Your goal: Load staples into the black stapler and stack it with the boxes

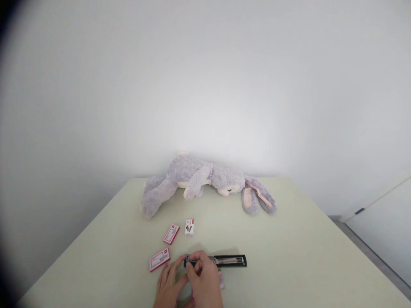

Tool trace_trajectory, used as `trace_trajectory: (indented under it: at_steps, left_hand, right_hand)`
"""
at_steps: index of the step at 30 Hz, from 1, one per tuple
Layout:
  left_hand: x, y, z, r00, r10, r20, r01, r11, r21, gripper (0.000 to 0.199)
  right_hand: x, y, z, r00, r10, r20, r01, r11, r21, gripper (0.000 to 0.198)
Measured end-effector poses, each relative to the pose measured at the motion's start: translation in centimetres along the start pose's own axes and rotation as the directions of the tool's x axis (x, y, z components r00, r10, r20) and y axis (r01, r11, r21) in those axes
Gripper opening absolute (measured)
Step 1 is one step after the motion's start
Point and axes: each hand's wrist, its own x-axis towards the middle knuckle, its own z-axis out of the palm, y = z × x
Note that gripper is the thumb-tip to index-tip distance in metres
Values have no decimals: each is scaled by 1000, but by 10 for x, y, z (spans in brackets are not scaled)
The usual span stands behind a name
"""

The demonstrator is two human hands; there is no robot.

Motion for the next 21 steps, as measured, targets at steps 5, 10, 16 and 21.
trace_trajectory:
  at_steps: [5,10,16,21]
  left_hand:
    - [-3,-1,0,1000,10,-14,-11,999,-53,58]
    - [4,-5,-15,982,15,189,18,984,-176,42]
    - [14,-7,-29,931,77,358,37,952,-303,40]
    - [8,-11,-34,944,51,326,73,932,-356,49]
  right_hand:
    - [0,-22,-8,996,-87,30,91,987,-130,19]
    - [-12,-18,-39,975,-49,218,155,850,-503,14]
    - [-22,3,-55,934,30,357,198,786,-586,24]
    - [-26,7,-73,936,-4,351,188,850,-492,19]
